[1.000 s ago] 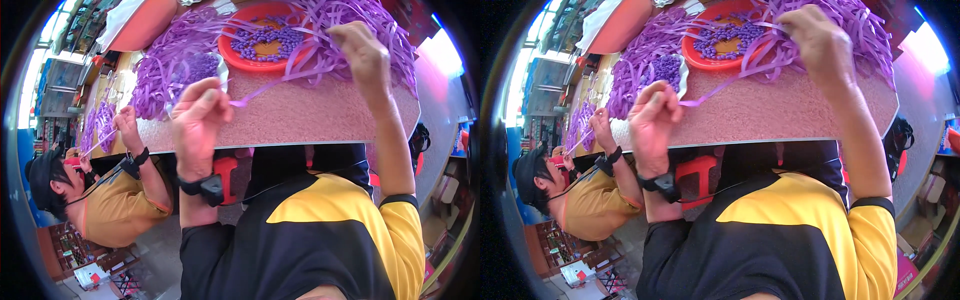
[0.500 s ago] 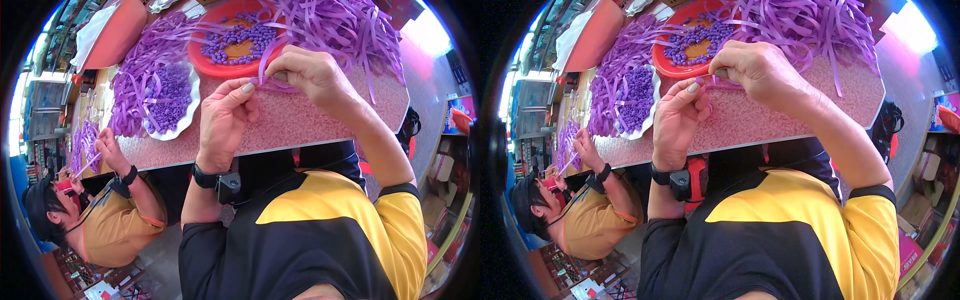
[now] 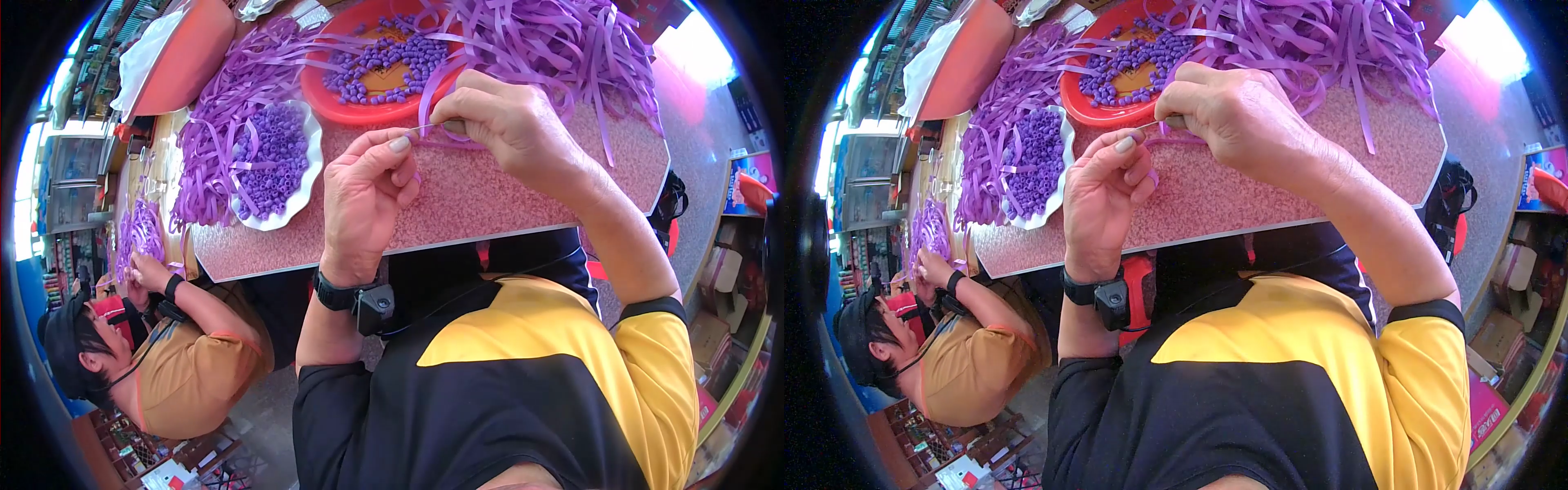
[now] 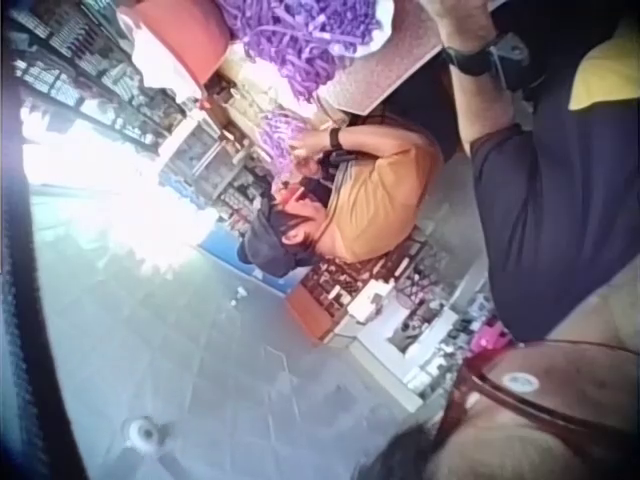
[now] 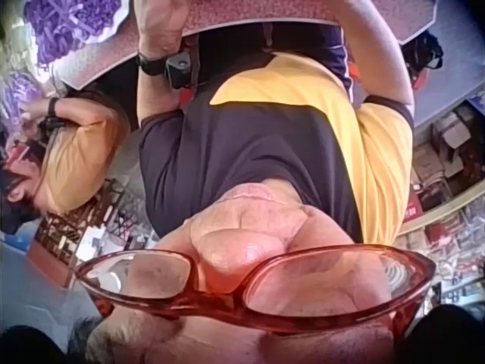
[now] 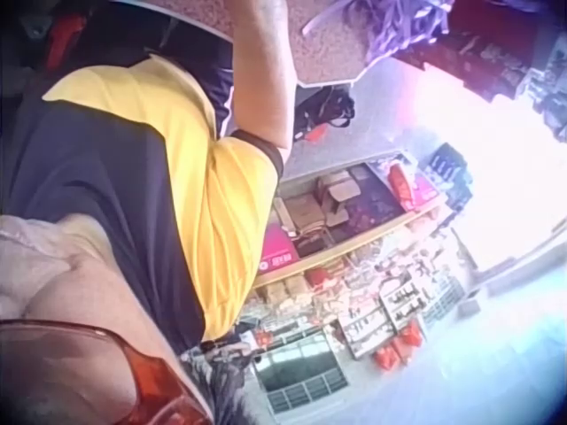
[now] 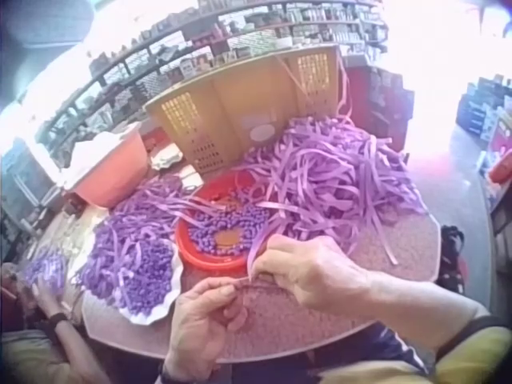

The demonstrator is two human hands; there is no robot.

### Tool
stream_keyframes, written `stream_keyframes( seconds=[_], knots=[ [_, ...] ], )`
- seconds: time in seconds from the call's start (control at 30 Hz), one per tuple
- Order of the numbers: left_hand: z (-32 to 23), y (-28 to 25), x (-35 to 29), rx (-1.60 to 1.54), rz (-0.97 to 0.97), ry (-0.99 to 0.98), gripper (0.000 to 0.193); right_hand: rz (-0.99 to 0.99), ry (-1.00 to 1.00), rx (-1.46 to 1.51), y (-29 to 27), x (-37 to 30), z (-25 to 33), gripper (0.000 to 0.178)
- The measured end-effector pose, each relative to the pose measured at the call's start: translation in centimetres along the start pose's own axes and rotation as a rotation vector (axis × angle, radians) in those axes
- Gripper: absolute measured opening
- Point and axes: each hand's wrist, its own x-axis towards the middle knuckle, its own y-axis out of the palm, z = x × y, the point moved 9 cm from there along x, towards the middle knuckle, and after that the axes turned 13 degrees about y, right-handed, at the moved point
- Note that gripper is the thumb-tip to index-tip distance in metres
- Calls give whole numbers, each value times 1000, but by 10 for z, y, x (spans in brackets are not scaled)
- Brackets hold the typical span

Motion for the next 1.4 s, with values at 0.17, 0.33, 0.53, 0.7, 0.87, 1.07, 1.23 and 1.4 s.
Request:
stream_keyframes(
  seconds=[0.17,0.33,0.53,0.7,0.87,1.07,1.23,1.4],
  knots=[
    [1,-2,0,-49,-25,-6,14,-14,-26,-2,0,-1,2,22],
    [2,-5,-1,-39,-32,-17,15,-34,-52,-74,-1,-2,6,23],
    [0,-5,-3,39,-56,-22,16,-39,-74,-157,-2,-2,8,21],
    [-1,-12,-4,28,-82,-30,16,-42,-85,-193,-2,-3,10,19],
    [-6,-13,-3,87,-70,-2,17,-45,-110,-208,-2,-4,11,19],
    [-11,-11,-3,175,-85,-13,21,-45,-117,-233,0,-5,11,19],
    [-8,-17,1,279,-87,-24,12,-25,-134,-248,1,-6,13,21],
    [-7,-23,0,280,-123,-18,4,-61,-172,-195,1,-4,12,22]
  ],
)
